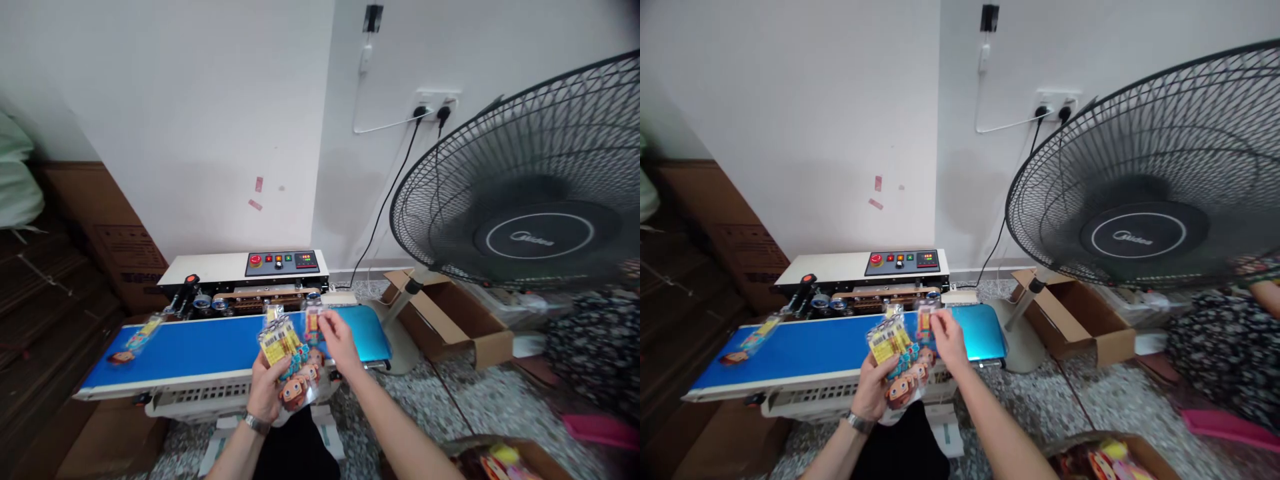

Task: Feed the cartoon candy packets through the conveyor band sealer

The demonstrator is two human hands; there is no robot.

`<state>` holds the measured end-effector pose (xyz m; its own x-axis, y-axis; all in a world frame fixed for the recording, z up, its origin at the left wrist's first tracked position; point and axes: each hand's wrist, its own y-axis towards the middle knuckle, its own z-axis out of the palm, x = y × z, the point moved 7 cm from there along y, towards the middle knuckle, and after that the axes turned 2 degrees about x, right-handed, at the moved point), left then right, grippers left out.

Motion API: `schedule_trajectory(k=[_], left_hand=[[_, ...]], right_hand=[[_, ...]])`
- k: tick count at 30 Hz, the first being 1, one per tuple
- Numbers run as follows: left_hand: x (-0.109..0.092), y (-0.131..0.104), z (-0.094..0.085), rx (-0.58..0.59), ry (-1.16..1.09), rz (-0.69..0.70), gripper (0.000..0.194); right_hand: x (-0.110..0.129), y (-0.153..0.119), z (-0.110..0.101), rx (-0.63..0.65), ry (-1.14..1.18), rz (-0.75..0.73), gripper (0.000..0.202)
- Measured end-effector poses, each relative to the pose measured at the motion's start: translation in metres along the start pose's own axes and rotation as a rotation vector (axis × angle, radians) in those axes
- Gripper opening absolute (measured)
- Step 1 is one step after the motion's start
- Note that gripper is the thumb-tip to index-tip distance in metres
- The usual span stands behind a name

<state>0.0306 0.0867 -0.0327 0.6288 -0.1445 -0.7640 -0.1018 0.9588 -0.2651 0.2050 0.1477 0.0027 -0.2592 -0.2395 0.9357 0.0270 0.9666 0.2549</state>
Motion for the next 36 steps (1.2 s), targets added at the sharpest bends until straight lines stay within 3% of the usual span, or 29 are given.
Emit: schedule_trajectory(k=[3, 6, 9, 13, 15, 19, 21, 24, 28, 36], left_hand=[[0.0, -0.001, -0.004, -0.011, -0.008, -0.026, 0.039], [-0.002, -0.001, -0.01, -0.027, -0.005, -0.034, 0.039], [-0.004, 0.0, -0.011, -0.03, 0.014, -0.031, 0.039], [-0.007, -0.001, -0.007, -0.013, 0.001, -0.015, 0.039], [-0.007, 0.0, -0.006, -0.016, -0.006, -0.011, 0.038], [-0.006, 0.002, -0.004, -0.022, -0.008, 0.007, 0.037], [-0.005, 0.002, -0.003, -0.018, -0.007, 0.015, 0.039], [-0.003, 0.001, 0.002, -0.004, 0.002, 0.018, 0.041], [-0.001, -0.002, 0.01, 0.004, 0.021, 0.008, 0.044], [0.003, -0.003, 0.008, -0.004, 0.044, -0.002, 0.042]], right_hand=[[-0.029, 0.018, -0.04, -0.186, -0.295, 0.121, 0.029], [-0.057, 0.039, -0.059, -0.192, -0.569, 0.261, 0.026], [-0.067, 0.057, -0.049, -0.151, -0.608, 0.281, 0.02], [-0.051, 0.062, -0.018, -0.097, -0.606, 0.232, 0.016], [-0.033, 0.053, -0.004, -0.056, -0.489, 0.16, 0.024], [0.002, 0.017, 0.025, 0.213, 0.089, 0.091, 0.03], [0.016, 0.0, 0.032, 0.266, 0.208, 0.081, 0.029], [0.025, -0.012, 0.031, 0.181, 0.261, 0.095, 0.023], [0.018, -0.014, 0.028, 0.057, 0.415, 0.221, 0.026], [-0.001, -0.018, 0.029, 0.005, 0.618, 0.344, 0.031]])
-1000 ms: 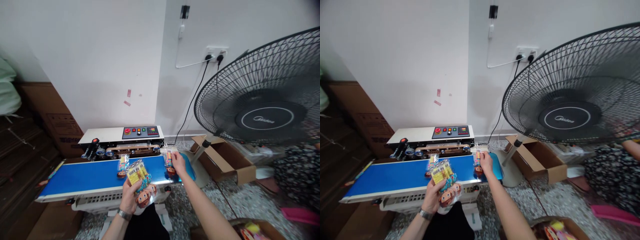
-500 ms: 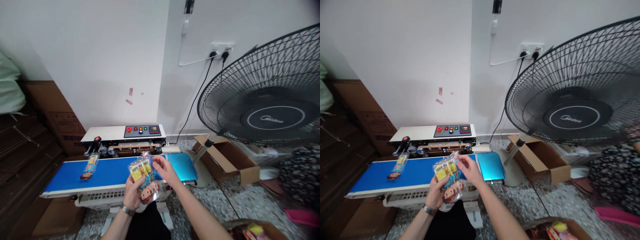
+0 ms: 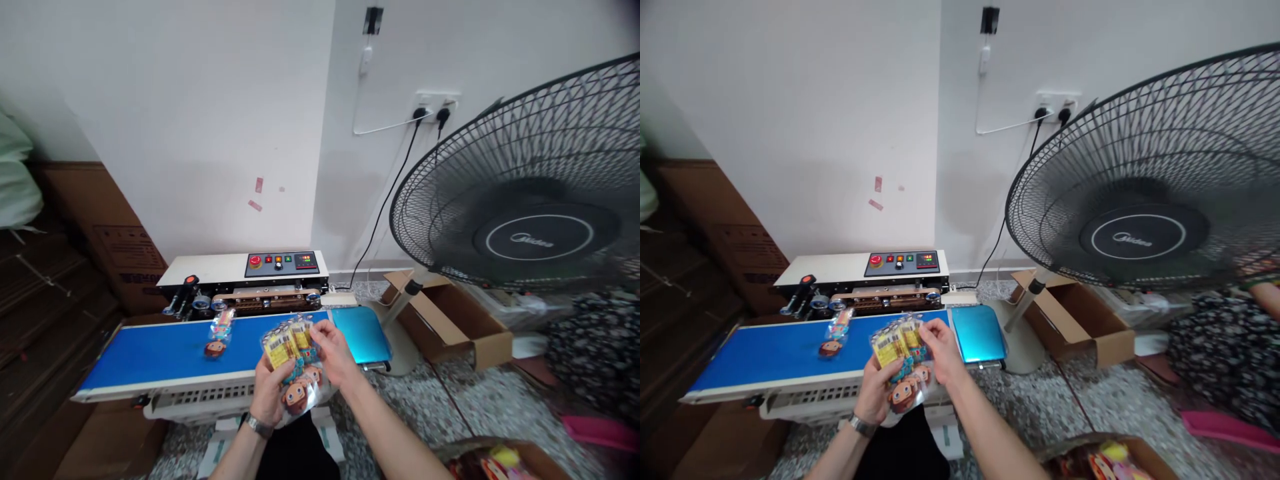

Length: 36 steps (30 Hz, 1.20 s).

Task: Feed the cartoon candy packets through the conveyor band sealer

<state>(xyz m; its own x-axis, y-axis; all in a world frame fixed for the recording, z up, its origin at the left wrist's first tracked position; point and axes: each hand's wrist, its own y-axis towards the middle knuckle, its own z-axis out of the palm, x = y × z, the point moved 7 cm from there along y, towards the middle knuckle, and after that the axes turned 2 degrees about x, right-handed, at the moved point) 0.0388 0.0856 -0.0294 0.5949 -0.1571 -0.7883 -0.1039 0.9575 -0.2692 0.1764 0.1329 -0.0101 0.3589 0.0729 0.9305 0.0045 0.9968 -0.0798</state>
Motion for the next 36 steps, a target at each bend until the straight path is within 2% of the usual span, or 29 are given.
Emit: schedule_trajectory(k=[2, 5, 7, 9, 11, 13, 15, 18, 22, 24, 27, 29, 30, 32, 36], left_hand=[[0.001, 0.001, -0.004, -0.011, 0.001, -0.002, 0.04], [0.002, 0.004, -0.009, -0.025, 0.013, -0.007, 0.039], [0.003, 0.005, -0.012, -0.034, 0.011, -0.017, 0.04], [0.003, 0.005, -0.015, -0.042, 0.001, -0.03, 0.04], [0.004, 0.005, -0.016, -0.036, -0.004, -0.04, 0.04], [0.004, 0.004, -0.017, -0.03, -0.004, -0.046, 0.041], [0.004, 0.004, -0.017, -0.028, -0.011, -0.045, 0.042], [0.003, 0.004, -0.018, -0.016, -0.016, -0.037, 0.042], [0.001, 0.006, -0.018, 0.0, 0.006, -0.02, 0.038], [0.0, 0.006, -0.017, 0.002, 0.013, -0.01, 0.037], [-0.002, 0.006, -0.013, 0.006, 0.009, -0.001, 0.037], [-0.003, 0.006, -0.009, 0.009, 0.002, 0.011, 0.039], [-0.003, 0.007, -0.007, 0.01, 0.0, 0.019, 0.04], [-0.002, 0.008, -0.006, 0.004, 0.003, 0.032, 0.042], [0.002, 0.009, -0.011, -0.005, 0.032, -0.007, 0.042]], right_hand=[[-0.005, 0.006, -0.014, -0.053, 0.021, -0.006, 0.031], [-0.006, 0.023, -0.049, -0.237, -0.065, -0.098, 0.032], [-0.004, 0.037, -0.072, -0.331, -0.225, -0.164, 0.034], [0.002, 0.051, -0.089, -0.372, -0.47, -0.205, 0.035], [0.006, 0.065, -0.101, -0.389, -0.678, -0.217, 0.034], [0.01, 0.078, -0.106, -0.393, -0.775, -0.208, 0.03], [0.012, 0.09, -0.104, -0.382, -0.824, -0.194, 0.024], [0.014, 0.101, -0.088, -0.357, -0.898, -0.178, 0.014], [0.022, 0.084, -0.061, -0.326, -0.92, -0.268, 0.025], [0.021, 0.064, -0.044, -0.194, -0.803, -0.297, 0.028], [0.01, 0.029, -0.011, 0.165, -0.55, -0.215, 0.031], [0.008, 0.009, 0.005, 0.292, -0.506, -0.202, 0.028], [0.01, 0.004, 0.007, 0.291, -0.519, -0.222, 0.026], [0.017, 0.004, 0.0, 0.188, -0.551, -0.276, 0.025], [0.026, 0.032, -0.05, -0.14, -0.632, -0.31, 0.029]])
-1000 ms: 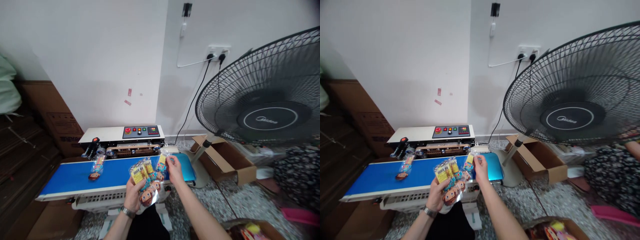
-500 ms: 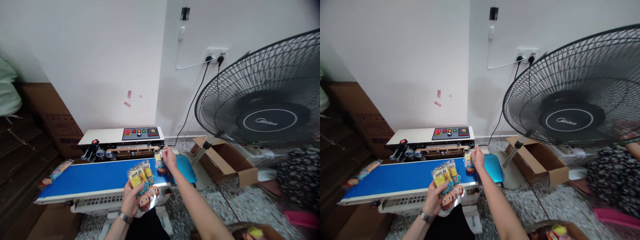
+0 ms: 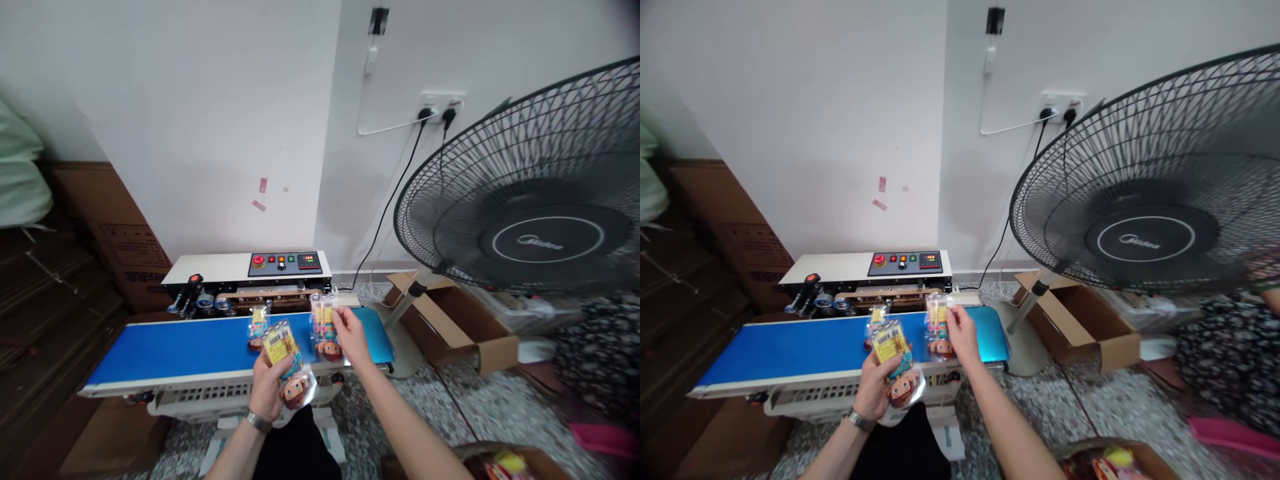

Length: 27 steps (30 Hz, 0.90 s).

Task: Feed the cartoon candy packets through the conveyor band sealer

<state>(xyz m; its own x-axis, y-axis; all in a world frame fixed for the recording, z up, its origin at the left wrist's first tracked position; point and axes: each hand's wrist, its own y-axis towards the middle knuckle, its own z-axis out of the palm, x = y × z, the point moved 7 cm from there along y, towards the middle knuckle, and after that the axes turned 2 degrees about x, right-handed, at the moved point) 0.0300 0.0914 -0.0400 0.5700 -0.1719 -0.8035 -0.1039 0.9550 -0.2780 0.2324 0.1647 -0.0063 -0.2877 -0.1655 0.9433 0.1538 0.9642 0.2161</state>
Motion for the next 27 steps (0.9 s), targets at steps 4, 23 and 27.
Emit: schedule_trajectory(k=[4, 23, 27], left_hand=[[0.0, -0.001, -0.009, -0.004, 0.023, -0.02, 0.039], [-0.004, 0.003, 0.009, 0.169, 0.067, -0.025, 0.036], [-0.01, 0.001, 0.003, 0.154, 0.072, -0.018, 0.033]], right_hand=[[-0.043, 0.029, -0.025, -0.095, -0.058, 0.111, 0.032], [-0.029, 0.015, -0.017, -0.017, -0.201, 0.09, 0.031], [-0.048, 0.04, -0.028, -0.055, -0.581, 0.189, 0.023]])
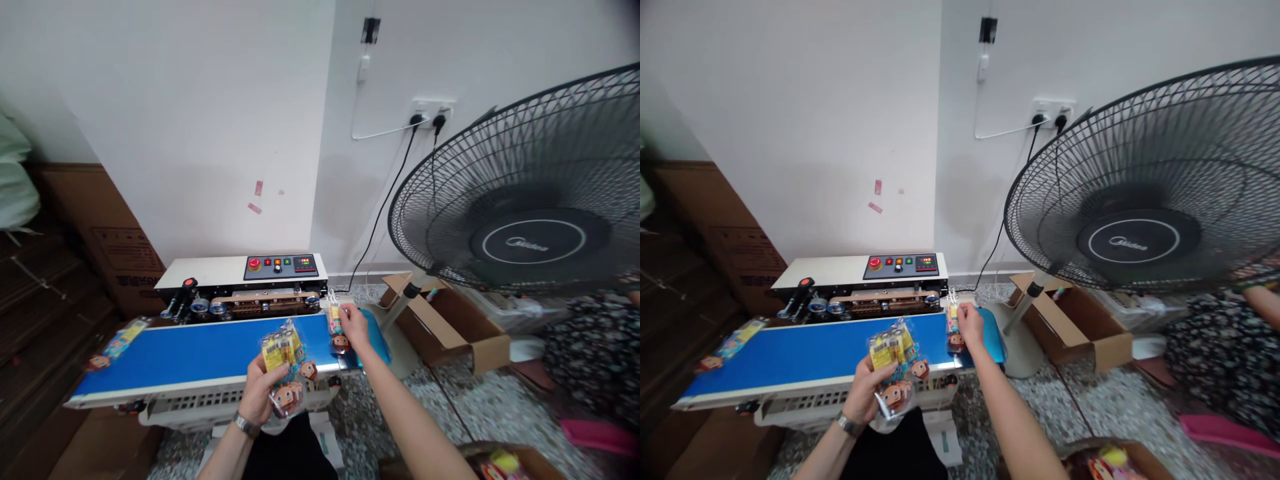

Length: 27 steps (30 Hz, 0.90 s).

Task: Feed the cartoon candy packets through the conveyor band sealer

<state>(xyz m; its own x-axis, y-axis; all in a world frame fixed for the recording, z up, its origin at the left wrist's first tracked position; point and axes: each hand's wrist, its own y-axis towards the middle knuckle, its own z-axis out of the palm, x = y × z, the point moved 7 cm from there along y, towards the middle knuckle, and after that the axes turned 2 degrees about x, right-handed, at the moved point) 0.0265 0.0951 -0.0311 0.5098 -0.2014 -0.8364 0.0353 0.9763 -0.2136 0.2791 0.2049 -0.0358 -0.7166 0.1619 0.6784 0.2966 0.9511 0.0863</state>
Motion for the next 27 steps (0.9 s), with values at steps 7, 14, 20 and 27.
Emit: schedule_trajectory(k=[7, 14, 20, 27], left_hand=[[-0.001, -0.004, 0.003, 0.001, -0.034, -0.013, 0.033], [0.001, -0.001, 0.014, 0.021, -0.075, -0.028, 0.035], [0.009, -0.003, 0.006, -0.041, -0.089, -0.061, 0.033], [0.005, -0.004, -0.003, -0.114, -0.051, -0.04, 0.033]], right_hand=[[0.043, -0.006, 0.026, 0.047, 0.036, -0.103, 0.031], [0.081, -0.085, 0.035, 0.659, 0.763, -0.307, 0.034], [0.031, -0.042, 0.003, 0.195, 0.557, -0.096, 0.032], [0.012, -0.003, 0.016, 0.059, -0.031, 0.037, 0.022]])
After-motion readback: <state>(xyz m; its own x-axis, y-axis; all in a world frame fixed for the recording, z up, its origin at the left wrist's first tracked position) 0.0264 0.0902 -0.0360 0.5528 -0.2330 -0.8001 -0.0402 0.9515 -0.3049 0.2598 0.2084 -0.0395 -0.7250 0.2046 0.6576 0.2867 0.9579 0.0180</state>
